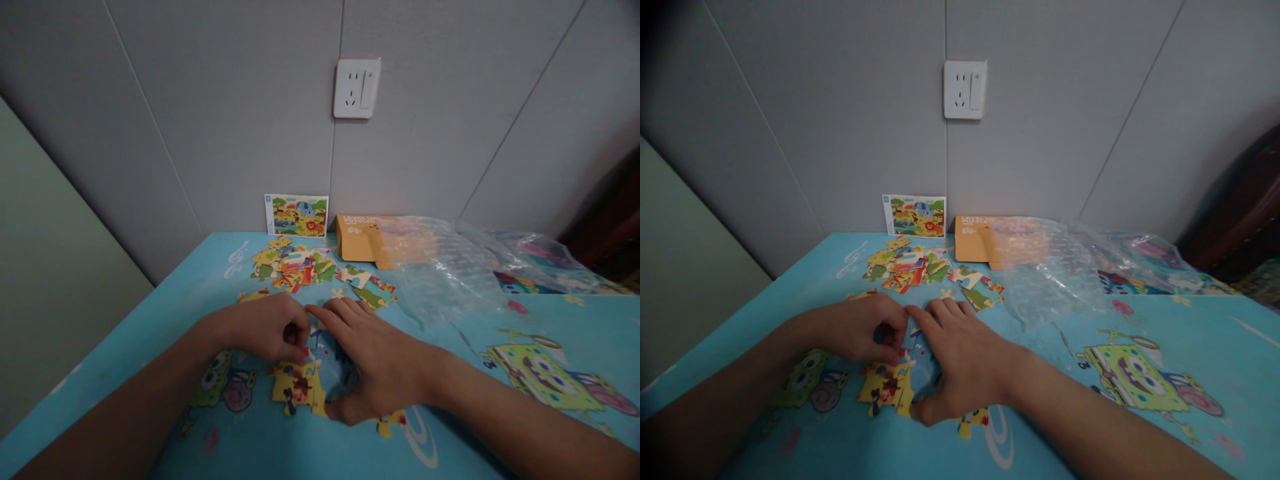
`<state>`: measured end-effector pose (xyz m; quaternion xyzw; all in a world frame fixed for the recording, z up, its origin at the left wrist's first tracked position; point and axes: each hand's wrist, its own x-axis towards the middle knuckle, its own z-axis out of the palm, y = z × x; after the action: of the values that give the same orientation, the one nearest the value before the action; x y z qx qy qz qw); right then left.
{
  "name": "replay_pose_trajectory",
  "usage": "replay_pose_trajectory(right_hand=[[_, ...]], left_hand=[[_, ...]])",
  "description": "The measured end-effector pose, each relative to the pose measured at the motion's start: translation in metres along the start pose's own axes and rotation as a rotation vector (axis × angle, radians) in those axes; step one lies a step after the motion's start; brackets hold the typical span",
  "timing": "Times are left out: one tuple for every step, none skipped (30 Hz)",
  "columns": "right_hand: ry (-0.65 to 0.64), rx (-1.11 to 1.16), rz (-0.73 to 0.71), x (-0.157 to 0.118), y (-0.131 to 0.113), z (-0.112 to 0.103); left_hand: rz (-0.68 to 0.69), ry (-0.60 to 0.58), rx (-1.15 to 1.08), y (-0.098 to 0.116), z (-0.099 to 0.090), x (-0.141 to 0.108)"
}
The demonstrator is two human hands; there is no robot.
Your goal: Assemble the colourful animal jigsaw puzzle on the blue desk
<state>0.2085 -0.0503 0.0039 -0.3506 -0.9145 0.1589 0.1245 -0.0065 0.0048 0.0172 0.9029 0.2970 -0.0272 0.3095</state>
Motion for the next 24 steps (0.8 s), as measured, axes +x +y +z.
replay_pose_trajectory(right_hand=[[-0.004, 0.000, -0.007, 0.000, 0.002, 0.000], [-0.007, 0.001, -0.014, 0.000, 0.003, 0.000], [-0.008, 0.003, -0.022, 0.001, 0.005, 0.000], [-0.009, 0.007, -0.029, 0.001, 0.006, 0.000], [-0.011, 0.013, -0.038, 0.001, 0.007, 0.000], [-0.011, 0.020, -0.047, 0.001, 0.008, 0.000], [-0.012, 0.028, -0.057, 0.002, 0.008, 0.000], [-0.015, 0.037, -0.068, 0.002, 0.008, 0.000], [-0.016, 0.045, -0.077, 0.002, 0.008, 0.000], [-0.018, 0.052, -0.083, 0.002, 0.008, 0.000], [-0.019, 0.058, -0.085, 0.002, 0.007, -0.001], [-0.020, 0.062, -0.084, 0.002, 0.007, -0.001], [-0.022, 0.064, -0.082, 0.002, 0.007, -0.001], [-0.022, 0.064, -0.080, 0.002, 0.006, 0.000], [-0.023, 0.063, -0.080, 0.002, 0.006, 0.000], [-0.022, 0.063, -0.080, 0.002, 0.006, 0.000], [-0.021, 0.062, -0.082, 0.002, 0.007, 0.000], [-0.019, 0.063, -0.085, 0.002, 0.008, 0.000], [-0.016, 0.065, -0.089, 0.003, 0.008, -0.001], [-0.011, 0.065, -0.091, 0.003, 0.009, -0.002], [-0.003, 0.063, -0.092, 0.004, 0.008, -0.003], [0.011, 0.056, -0.092, 0.005, 0.006, -0.004], [0.034, 0.044, -0.090, 0.005, 0.003, -0.004], [0.072, 0.031, -0.085, 0.005, -0.002, -0.004]], left_hand=[[-0.010, 0.002, -0.001, 0.000, 0.000, 0.000], [-0.016, 0.004, -0.003, 0.000, 0.001, 0.000], [-0.017, 0.006, -0.009, 0.000, 0.001, 0.000], [-0.014, 0.006, -0.016, 0.000, 0.001, 0.000], [-0.009, 0.006, -0.023, 0.000, 0.002, 0.000], [-0.005, 0.007, -0.030, 0.000, 0.002, 0.000], [-0.004, 0.006, -0.036, -0.001, 0.002, 0.000], [-0.006, 0.003, -0.041, 0.000, 0.002, 0.000], [-0.009, -0.003, -0.044, 0.000, 0.002, 0.000], [-0.011, -0.009, -0.048, 0.000, 0.002, 0.000], [-0.015, -0.014, -0.052, 0.001, 0.002, 0.000], [-0.019, -0.018, -0.055, 0.001, 0.002, 0.000], [-0.024, -0.020, -0.057, 0.002, 0.002, 0.000], [-0.028, -0.020, -0.056, 0.002, 0.002, 0.000], [-0.031, -0.019, -0.055, 0.003, 0.002, 0.000], [-0.031, -0.018, -0.051, 0.004, 0.003, 0.000], [-0.029, -0.014, -0.045, 0.004, 0.003, 0.001], [-0.028, -0.007, -0.038, 0.005, 0.004, 0.001], [-0.027, 0.004, -0.031, 0.006, 0.005, 0.002], [-0.029, 0.017, -0.025, 0.006, 0.006, 0.003], [-0.033, 0.029, -0.018, 0.006, 0.007, 0.004], [-0.037, 0.043, -0.012, 0.006, 0.008, 0.005], [-0.036, 0.052, -0.008, 0.006, 0.009, 0.005], [-0.029, 0.057, -0.007, 0.005, 0.009, 0.006]])
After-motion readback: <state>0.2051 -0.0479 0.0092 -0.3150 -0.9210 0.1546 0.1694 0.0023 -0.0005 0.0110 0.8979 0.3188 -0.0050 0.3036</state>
